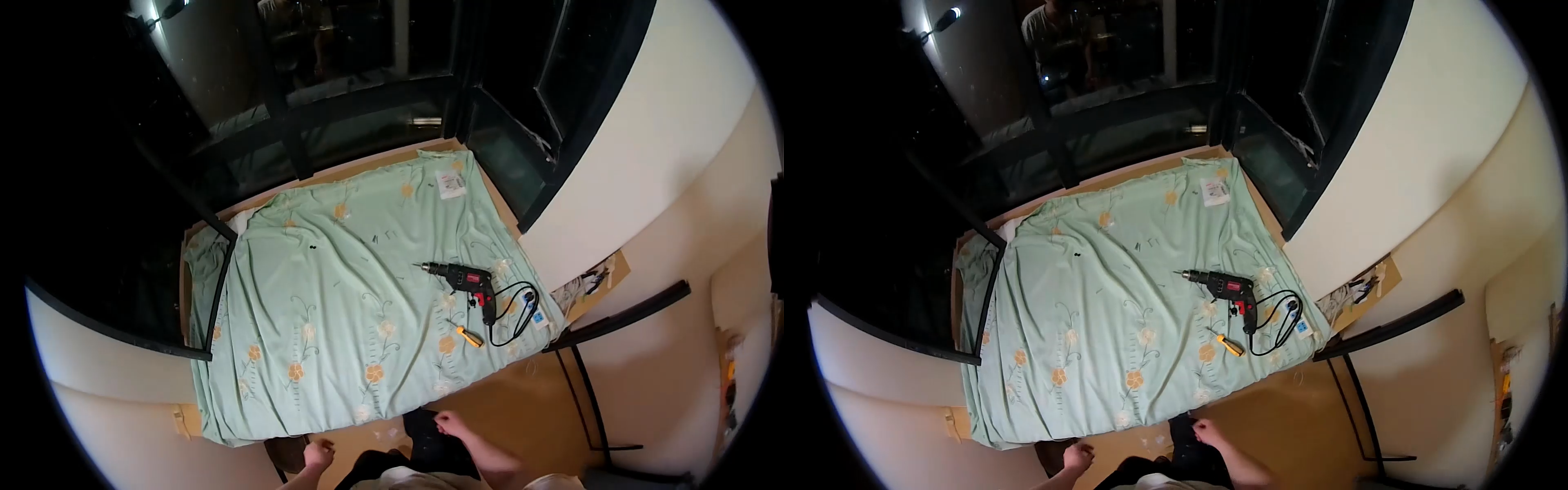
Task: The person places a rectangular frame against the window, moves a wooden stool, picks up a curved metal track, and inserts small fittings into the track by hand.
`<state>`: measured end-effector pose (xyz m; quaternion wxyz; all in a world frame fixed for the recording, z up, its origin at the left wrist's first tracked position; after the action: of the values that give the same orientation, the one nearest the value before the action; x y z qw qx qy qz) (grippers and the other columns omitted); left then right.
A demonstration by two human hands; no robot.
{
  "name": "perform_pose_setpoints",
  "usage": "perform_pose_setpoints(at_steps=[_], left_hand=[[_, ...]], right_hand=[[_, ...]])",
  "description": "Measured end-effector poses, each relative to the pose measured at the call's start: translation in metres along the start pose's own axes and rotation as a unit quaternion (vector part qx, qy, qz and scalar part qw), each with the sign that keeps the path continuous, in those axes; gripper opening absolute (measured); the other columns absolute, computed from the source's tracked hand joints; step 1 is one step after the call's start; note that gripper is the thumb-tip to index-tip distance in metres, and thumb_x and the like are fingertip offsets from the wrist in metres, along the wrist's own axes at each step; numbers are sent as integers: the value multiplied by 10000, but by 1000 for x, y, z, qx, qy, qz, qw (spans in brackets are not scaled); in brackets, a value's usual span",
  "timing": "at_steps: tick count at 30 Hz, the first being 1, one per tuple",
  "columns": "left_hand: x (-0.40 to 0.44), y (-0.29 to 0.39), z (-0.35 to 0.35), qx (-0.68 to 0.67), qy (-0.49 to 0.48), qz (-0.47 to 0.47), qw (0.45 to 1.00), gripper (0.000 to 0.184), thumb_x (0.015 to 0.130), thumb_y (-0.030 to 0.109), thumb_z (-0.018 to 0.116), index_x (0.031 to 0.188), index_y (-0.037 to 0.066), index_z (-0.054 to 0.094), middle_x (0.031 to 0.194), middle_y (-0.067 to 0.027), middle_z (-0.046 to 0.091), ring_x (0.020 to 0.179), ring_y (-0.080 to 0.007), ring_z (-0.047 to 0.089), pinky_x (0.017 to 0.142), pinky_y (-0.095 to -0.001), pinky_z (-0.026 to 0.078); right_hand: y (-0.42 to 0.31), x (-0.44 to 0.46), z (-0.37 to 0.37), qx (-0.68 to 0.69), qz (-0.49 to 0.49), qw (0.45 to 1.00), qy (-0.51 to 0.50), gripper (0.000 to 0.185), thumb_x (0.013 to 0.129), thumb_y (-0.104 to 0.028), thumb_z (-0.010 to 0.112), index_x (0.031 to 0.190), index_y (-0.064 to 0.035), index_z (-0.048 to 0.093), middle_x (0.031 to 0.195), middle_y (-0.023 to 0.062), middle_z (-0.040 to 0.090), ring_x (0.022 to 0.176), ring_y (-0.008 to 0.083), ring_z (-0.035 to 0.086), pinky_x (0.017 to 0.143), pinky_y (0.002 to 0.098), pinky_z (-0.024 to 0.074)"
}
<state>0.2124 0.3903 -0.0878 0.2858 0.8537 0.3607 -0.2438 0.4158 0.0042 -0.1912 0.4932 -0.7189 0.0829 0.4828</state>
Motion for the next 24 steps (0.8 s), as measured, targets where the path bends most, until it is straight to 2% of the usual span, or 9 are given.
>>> perform_pose_setpoints(at_steps=[2,4,6,9,11,13,15,17,24], left_hand=[[-14,82,-31,-200,-18,-28,979,186,841,211,704,946,58,717,821,-99,730,712,-206,717,677,-336,571],[-19,131,-36,-252,-33,4,967,166,884,196,669,949,48,705,757,-117,714,652,-210,713,600,-328,556],[-20,161,-29,-243,-35,82,966,190,889,223,666,946,47,709,724,-96,710,633,-192,704,584,-339,542],[-33,189,-47,-107,-61,119,985,283,875,353,665,873,78,730,736,-125,702,672,-275,688,620,-397,536],[-32,185,-58,-42,-54,124,990,358,848,449,660,819,101,738,765,-147,691,738,-353,667,664,-439,532],[-27,153,-62,18,-50,97,994,410,842,498,633,845,103,743,788,-148,697,766,-348,673,700,-454,529],[-32,115,-72,68,-57,39,995,430,844,522,613,882,117,751,835,-160,703,810,-350,676,732,-462,531],[-27,63,-76,85,-45,-22,995,427,849,524,603,933,136,759,886,-167,709,858,-344,681,763,-452,539],[-96,18,-105,37,5,-94,995,405,822,469,656,894,88,769,868,-159,722,832,-316,704,779,-389,553]], right_hand=[[58,-34,-27,40,120,992,30,187,930,-201,616,986,-28,659,768,77,654,640,153,627,551,296,516],[57,-94,-66,-88,174,980,35,194,912,-214,624,973,-33,655,787,109,660,663,183,641,567,309,525],[89,-127,-99,-45,204,977,47,193,895,-206,616,966,-32,657,802,128,665,670,208,645,575,324,528],[75,-157,-138,-57,240,960,130,185,888,-182,599,975,-28,653,808,127,666,651,215,637,565,337,521],[61,-144,-152,-110,161,973,125,182,892,-179,587,978,-27,638,776,127,654,597,205,612,528,333,500],[106,-85,-166,-12,92,986,140,175,914,-168,552,1008,-31,608,711,122,622,547,188,582,490,324,473],[40,-82,-163,17,49,977,207,159,928,-128,530,1044,-34,583,684,104,598,522,167,561,468,310,455],[-77,-113,-145,103,10,984,147,193,925,-93,543,1103,-26,578,718,83,612,552,148,573,480,291,469],[-128,-81,-89,20,-82,991,100,179,928,-123,580,1062,-24,647,763,59,643,618,129,605,535,275,504]])
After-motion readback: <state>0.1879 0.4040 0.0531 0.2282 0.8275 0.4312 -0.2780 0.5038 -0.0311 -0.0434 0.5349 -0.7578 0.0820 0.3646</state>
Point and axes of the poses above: each hand's wrist, its own x-axis towards the middle knuckle, its own z-axis out of the palm, y = z × x, the point moved 6 cm from there along x, towards the middle knuckle
